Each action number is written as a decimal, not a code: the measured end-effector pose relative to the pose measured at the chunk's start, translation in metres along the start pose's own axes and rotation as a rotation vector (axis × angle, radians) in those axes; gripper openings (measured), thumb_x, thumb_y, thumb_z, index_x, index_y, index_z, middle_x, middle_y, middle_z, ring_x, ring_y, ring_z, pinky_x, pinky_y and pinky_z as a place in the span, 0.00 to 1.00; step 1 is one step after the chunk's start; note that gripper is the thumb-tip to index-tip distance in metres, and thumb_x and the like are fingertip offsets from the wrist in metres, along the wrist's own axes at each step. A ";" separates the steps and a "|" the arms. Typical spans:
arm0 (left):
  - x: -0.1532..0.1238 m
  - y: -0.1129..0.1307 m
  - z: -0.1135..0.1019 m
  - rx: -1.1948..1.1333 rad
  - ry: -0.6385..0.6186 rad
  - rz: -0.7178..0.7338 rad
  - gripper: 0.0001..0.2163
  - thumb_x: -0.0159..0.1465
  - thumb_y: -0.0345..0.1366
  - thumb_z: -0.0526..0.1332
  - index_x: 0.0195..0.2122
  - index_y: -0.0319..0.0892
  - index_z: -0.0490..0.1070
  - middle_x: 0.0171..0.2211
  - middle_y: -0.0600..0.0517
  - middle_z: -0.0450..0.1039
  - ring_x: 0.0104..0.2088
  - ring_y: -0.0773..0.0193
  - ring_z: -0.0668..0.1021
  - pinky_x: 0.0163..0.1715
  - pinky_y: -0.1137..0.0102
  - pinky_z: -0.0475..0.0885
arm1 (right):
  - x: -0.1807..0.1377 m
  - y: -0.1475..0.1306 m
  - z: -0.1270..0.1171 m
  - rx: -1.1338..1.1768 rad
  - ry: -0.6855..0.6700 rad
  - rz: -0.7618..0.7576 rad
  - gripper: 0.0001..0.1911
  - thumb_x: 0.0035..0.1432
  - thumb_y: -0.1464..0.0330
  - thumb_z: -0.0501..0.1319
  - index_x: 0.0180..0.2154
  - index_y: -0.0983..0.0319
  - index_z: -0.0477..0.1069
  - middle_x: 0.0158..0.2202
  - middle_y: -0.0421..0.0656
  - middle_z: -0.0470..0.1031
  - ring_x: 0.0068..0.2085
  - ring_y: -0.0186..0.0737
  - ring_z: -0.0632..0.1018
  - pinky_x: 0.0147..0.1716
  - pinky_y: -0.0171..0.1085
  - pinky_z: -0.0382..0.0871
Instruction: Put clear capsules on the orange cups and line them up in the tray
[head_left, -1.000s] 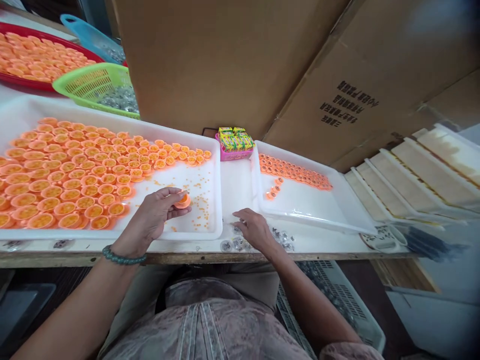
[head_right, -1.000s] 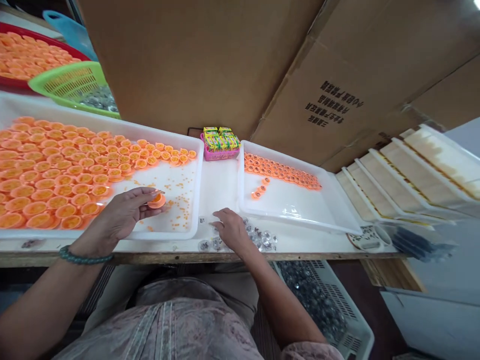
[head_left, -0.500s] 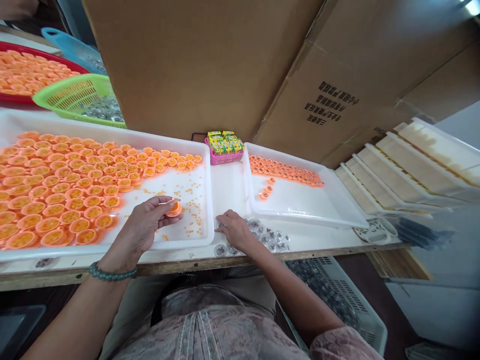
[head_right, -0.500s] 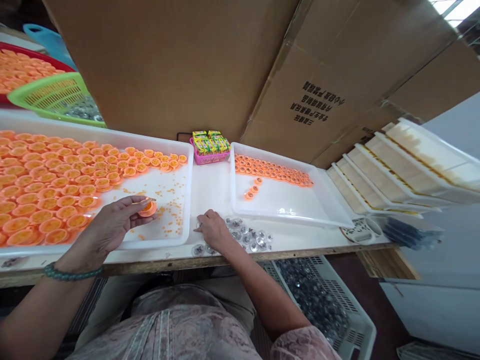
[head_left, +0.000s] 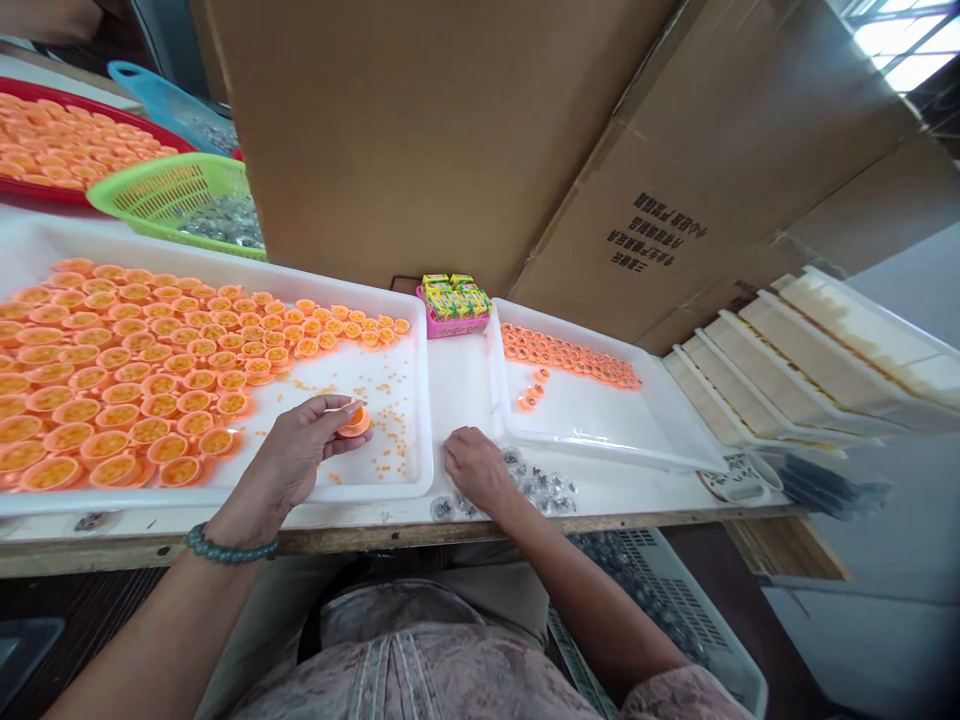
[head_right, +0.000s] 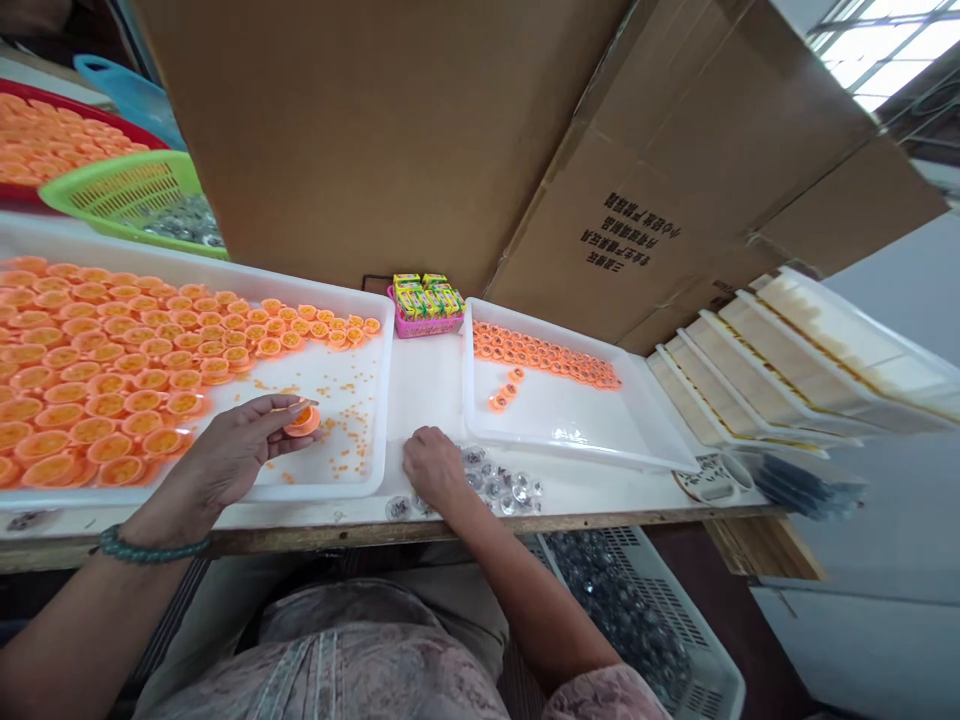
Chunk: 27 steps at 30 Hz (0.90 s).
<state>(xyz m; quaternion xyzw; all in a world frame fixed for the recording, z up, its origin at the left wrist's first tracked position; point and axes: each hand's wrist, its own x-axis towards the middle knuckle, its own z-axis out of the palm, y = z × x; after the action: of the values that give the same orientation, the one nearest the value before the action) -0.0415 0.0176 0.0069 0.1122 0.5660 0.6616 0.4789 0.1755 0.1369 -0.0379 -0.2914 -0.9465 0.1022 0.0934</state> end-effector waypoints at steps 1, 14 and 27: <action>0.000 0.000 0.000 0.000 -0.008 0.002 0.16 0.44 0.39 0.71 0.32 0.38 0.72 0.29 0.51 0.74 0.29 0.63 0.78 0.32 0.70 0.76 | 0.002 0.003 -0.003 0.137 0.068 0.080 0.07 0.57 0.72 0.54 0.30 0.62 0.71 0.36 0.47 0.73 0.40 0.41 0.72 0.41 0.39 0.66; -0.003 -0.001 0.001 -0.013 -0.019 0.020 0.14 0.48 0.42 0.69 0.30 0.38 0.71 0.28 0.52 0.72 0.29 0.65 0.77 0.35 0.68 0.76 | 0.033 -0.051 -0.034 1.685 0.139 0.315 0.07 0.51 0.64 0.64 0.30 0.61 0.73 0.29 0.40 0.73 0.32 0.32 0.72 0.34 0.33 0.66; -0.006 0.000 0.001 -0.091 -0.066 0.072 0.14 0.51 0.42 0.67 0.33 0.38 0.72 0.31 0.50 0.73 0.34 0.63 0.75 0.39 0.66 0.74 | 0.070 -0.090 -0.017 1.804 0.138 0.348 0.11 0.46 0.68 0.68 0.34 0.59 0.72 0.31 0.38 0.72 0.31 0.30 0.74 0.32 0.31 0.68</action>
<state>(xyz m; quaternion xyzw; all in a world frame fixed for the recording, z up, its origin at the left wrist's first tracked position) -0.0381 0.0138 0.0092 0.1323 0.5147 0.6996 0.4777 0.0748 0.1070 0.0093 -0.2521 -0.4434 0.7965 0.3247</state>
